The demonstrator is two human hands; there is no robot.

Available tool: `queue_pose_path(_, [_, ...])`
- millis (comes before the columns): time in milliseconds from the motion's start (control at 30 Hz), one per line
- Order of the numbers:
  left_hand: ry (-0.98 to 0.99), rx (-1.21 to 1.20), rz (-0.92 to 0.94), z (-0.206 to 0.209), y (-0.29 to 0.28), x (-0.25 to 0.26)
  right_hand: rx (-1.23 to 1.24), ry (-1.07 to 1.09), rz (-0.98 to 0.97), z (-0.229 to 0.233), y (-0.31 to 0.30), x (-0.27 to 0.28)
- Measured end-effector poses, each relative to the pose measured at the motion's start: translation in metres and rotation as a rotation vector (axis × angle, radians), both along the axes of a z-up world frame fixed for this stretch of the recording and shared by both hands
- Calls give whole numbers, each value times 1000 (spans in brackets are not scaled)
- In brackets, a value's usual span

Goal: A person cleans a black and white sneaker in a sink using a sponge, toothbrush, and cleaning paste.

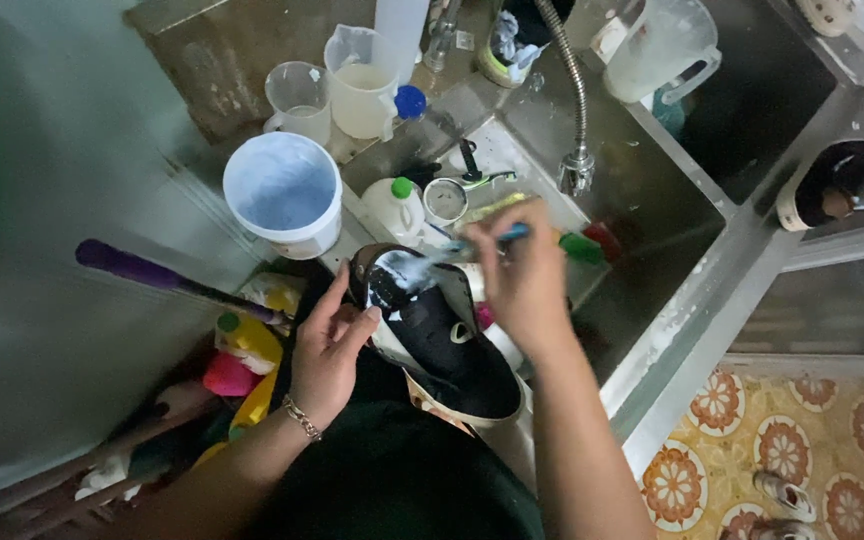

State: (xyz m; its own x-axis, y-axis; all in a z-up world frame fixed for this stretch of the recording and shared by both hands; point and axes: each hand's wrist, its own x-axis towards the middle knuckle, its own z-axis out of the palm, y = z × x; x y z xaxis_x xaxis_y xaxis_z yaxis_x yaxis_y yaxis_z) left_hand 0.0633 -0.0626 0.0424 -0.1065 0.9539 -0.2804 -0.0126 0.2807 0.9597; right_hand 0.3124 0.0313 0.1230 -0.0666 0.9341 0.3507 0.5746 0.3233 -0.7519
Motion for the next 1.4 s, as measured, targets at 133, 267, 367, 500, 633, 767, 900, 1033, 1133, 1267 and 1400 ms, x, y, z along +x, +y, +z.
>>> queue_pose_path(133, [33, 4, -30, -4, 1, -3, 12, -15, -30, 5, -8, -9])
queue_pose_path(267, [-28, -12, -35, -6, 3, -9, 17, -101, -112, 6, -19, 14])
queue_pose_path(367, [-61, -23, -50, 1, 4, -9, 82, -85, 13, 10, -24, 0])
queue_pose_path(500, [-46, -39, -74, -16, 5, -7, 146, -10, 292, -4, -20, -29])
queue_pose_path(633, [-42, -67, -84, -10, 2, -11, 78, 32, 359, 19, -57, -49])
queue_pose_path(767, [-51, -25, -92, -8, 3, -12, -12, 96, 399, 25, -84, -31])
queue_pose_path(900, [-17, 63, 110, -9, -1, -15, 10, 218, 236, 10, -84, 1])
queue_pose_path(1033, [264, 312, 471, -62, 30, -41, 143, 337, 122, 14, -75, 6])
queue_pose_path(1133, [500, 551, 480, -19, 69, -66, 210, 566, 83, 26, -59, -19])
queue_pose_path(1267, [366, 191, 182, 32, 102, -76, 393, 375, 160, 41, -34, -59])
queue_pose_path(1400, [493, 504, 155, 62, 102, -72, 398, 123, 335, 40, -15, -87])
